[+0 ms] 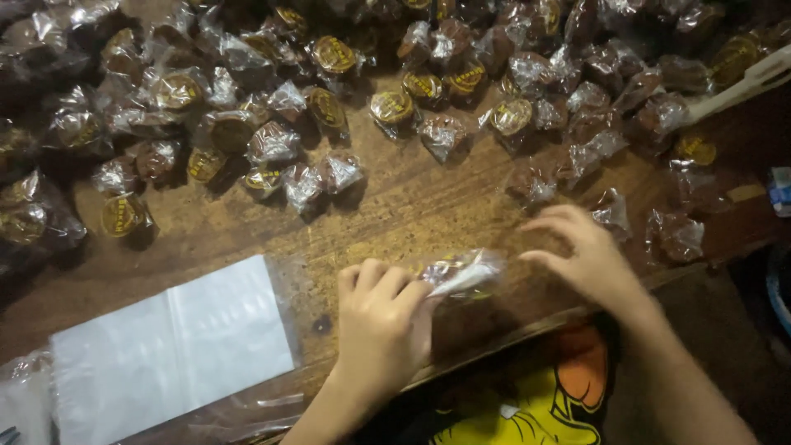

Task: Packing individually wrapped bread items into larger plastic bags and sealing them.

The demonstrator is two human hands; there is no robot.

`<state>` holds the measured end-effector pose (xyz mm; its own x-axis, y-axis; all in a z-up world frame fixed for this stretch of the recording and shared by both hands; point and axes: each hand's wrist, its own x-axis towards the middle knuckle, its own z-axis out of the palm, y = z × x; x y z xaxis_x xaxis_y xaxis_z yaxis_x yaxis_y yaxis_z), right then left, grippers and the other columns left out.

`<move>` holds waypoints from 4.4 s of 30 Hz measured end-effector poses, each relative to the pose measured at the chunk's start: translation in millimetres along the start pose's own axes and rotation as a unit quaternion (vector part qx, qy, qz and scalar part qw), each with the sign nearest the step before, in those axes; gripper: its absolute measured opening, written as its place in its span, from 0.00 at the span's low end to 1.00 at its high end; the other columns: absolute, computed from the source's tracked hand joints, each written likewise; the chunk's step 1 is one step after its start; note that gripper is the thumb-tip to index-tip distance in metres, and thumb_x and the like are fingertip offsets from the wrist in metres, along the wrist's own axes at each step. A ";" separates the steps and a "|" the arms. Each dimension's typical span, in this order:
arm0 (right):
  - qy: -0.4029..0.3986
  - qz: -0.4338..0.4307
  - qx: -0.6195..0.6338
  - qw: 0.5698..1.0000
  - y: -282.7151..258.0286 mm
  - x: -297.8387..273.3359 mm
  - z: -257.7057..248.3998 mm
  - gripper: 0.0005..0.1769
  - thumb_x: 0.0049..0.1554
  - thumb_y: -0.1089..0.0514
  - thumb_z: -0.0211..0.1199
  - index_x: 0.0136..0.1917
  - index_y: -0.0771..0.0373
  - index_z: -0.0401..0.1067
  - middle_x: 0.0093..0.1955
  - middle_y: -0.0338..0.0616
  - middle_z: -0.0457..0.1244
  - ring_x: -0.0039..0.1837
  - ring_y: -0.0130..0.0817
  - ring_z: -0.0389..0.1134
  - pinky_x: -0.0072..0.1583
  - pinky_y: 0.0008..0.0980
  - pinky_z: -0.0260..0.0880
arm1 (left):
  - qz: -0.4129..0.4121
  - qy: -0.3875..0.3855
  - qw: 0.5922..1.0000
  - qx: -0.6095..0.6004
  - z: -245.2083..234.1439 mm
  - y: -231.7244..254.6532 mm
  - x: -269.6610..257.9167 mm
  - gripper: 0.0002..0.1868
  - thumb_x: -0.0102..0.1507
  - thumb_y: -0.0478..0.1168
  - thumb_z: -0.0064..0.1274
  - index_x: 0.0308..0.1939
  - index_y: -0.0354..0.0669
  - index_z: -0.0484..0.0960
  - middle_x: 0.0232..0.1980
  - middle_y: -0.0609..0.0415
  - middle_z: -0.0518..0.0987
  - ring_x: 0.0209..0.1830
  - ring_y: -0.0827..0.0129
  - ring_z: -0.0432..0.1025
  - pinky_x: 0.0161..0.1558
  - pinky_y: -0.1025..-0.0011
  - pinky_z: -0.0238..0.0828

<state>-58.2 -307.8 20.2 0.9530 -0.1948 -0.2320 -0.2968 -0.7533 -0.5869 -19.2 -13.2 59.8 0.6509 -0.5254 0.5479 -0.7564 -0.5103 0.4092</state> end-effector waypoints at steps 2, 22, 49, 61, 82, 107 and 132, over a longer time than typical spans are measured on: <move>-0.037 0.023 -0.189 0.981 51.0 9.6 9.2 0.31 0.51 0.37 0.65 0.63 0.54 0.71 0.66 0.45 0.63 0.68 0.40 0.64 0.67 0.44 0.69 | -0.011 0.001 1.000 0.008 2.4 0.5 -2.3 0.08 0.60 0.36 0.60 0.29 0.45 0.75 0.32 0.55 0.73 0.36 0.57 0.64 0.42 0.59 0.54; 0.363 -0.373 0.464 0.717 -92.8 -31.3 70.9 0.18 0.70 0.42 0.48 0.46 0.56 0.62 0.36 0.47 0.64 0.40 0.40 0.70 0.59 0.45 0.74 | 0.015 0.033 0.997 -0.069 14.1 36.2 0.4 0.09 0.61 0.36 0.52 0.27 0.43 0.69 0.28 0.53 0.67 0.31 0.56 0.61 0.38 0.58 0.50; 0.302 -0.290 0.297 0.858 -86.7 -87.3 73.6 0.34 0.66 0.38 0.44 0.27 0.61 0.63 0.25 0.41 0.60 0.28 0.33 0.64 0.56 0.41 0.67 | 0.018 0.101 0.994 -0.023 29.1 82.6 -46.2 0.16 0.68 0.32 0.43 0.24 0.40 0.68 0.28 0.46 0.66 0.31 0.53 0.64 0.36 0.59 0.57; 0.178 -0.317 0.651 0.666 -48.9 -82.8 53.6 0.28 0.74 0.34 0.41 0.52 0.54 0.72 0.41 0.42 0.68 0.37 0.41 0.68 0.61 0.46 0.59 | -0.282 0.078 0.898 -0.328 92.1 36.8 -97.4 0.43 0.54 0.57 0.66 0.66 0.39 0.68 0.66 0.45 0.77 0.65 0.54 0.75 0.64 0.62 0.69; 0.272 0.271 0.798 0.465 101.0 -63.0 87.0 0.18 0.67 0.35 0.48 0.48 0.48 0.66 0.50 0.32 0.61 0.56 0.26 0.65 0.63 0.40 0.67 | -0.384 0.465 0.688 -0.403 -177.3 -152.0 24.8 0.27 0.55 0.57 0.47 0.54 0.48 0.71 0.54 0.53 0.76 0.53 0.63 0.74 0.52 0.62 0.78; 0.021 0.017 -0.119 0.992 94.8 40.9 19.8 0.26 0.56 0.47 0.64 0.68 0.43 0.72 0.69 0.42 0.63 0.71 0.38 0.60 0.70 0.45 0.63 | -0.180 -0.004 0.955 0.235 15.1 -123.4 -188.6 0.23 0.69 0.34 0.44 0.68 0.30 0.71 0.71 0.37 0.72 0.71 0.46 0.67 0.72 0.55 0.64; 0.046 -0.055 0.293 0.953 -181.9 287.0 140.0 0.27 0.57 0.42 0.66 0.61 0.59 0.64 0.57 0.41 0.66 0.57 0.31 0.69 0.59 0.33 0.70 | -0.356 -0.129 0.877 0.296 25.8 -143.0 -237.5 0.33 0.72 0.55 0.29 0.79 0.47 0.55 0.84 0.53 0.52 0.84 0.62 0.46 0.78 0.56 0.39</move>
<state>260.9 -138.8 -48.2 0.9736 -0.2093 -0.0913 -0.1522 -0.2968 -0.9427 -64.0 166.9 -147.7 0.9953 -0.0281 0.0925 -0.0363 -0.9955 0.0880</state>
